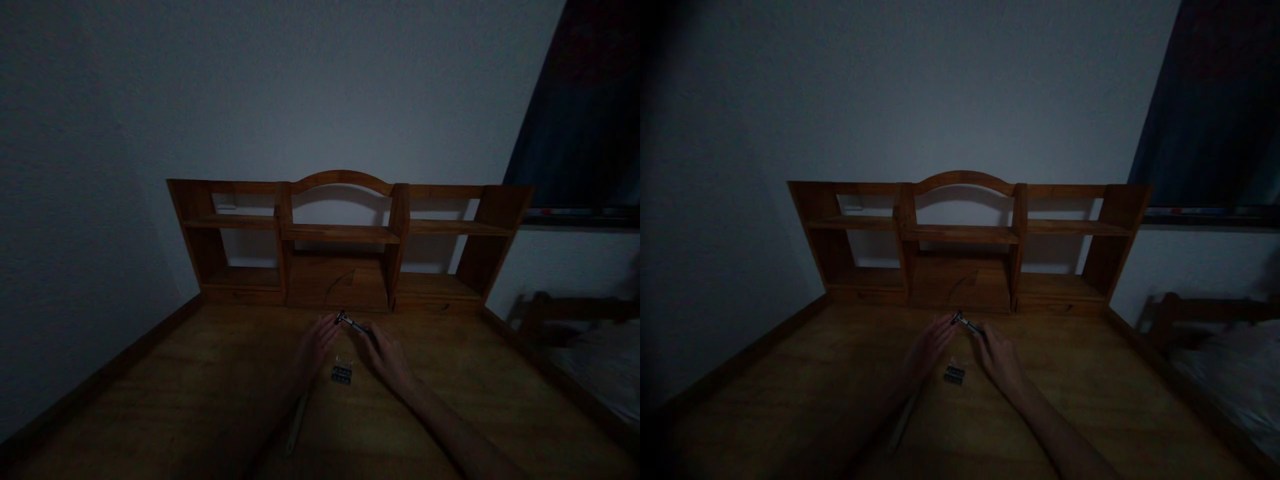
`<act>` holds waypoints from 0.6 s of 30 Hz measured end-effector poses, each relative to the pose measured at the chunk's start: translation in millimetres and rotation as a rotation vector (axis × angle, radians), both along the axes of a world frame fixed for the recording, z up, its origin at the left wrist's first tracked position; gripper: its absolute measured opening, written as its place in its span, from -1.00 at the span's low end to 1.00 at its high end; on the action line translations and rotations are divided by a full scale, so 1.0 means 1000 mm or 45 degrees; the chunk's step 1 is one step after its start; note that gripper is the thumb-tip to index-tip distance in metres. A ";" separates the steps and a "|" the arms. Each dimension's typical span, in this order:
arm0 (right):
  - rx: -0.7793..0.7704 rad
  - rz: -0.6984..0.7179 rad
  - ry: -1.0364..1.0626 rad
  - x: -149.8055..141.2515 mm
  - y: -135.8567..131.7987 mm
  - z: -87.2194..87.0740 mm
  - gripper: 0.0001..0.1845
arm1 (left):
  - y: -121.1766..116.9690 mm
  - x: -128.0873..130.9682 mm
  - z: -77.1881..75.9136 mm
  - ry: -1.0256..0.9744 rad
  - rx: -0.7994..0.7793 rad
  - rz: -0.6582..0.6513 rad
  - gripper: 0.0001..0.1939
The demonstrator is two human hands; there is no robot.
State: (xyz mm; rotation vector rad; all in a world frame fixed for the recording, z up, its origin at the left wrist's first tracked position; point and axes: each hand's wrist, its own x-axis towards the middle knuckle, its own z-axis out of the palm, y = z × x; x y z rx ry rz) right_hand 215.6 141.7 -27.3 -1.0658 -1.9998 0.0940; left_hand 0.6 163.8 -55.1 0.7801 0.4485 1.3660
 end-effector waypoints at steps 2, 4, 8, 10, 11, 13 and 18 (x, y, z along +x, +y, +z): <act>0.005 0.064 0.002 -0.001 -0.002 0.003 -0.77 | 0.001 0.000 -0.001 0.008 -0.046 0.019 -0.65; 0.020 0.110 -0.001 -0.002 -0.004 0.005 -0.76 | 0.003 0.001 -0.003 0.015 -0.083 0.022 -0.63; 0.019 0.157 -0.014 -0.003 -0.007 0.006 -0.74 | 0.004 0.004 -0.003 0.037 -0.088 -0.001 -0.66; 0.022 0.166 -0.035 -0.003 -0.008 0.007 -0.72 | 0.002 0.006 0.000 0.050 -0.086 0.007 -0.71; 0.028 0.167 -0.049 -0.003 -0.009 0.008 -0.72 | 0.001 0.007 0.001 0.059 -0.090 0.022 -0.73; 0.042 0.167 -0.067 -0.003 -0.009 0.008 -0.72 | -0.002 0.008 0.005 0.073 -0.102 0.061 -0.76; -0.014 0.190 -0.084 -0.003 -0.008 0.007 -0.70 | -0.008 0.009 0.015 0.057 -0.149 0.134 -0.83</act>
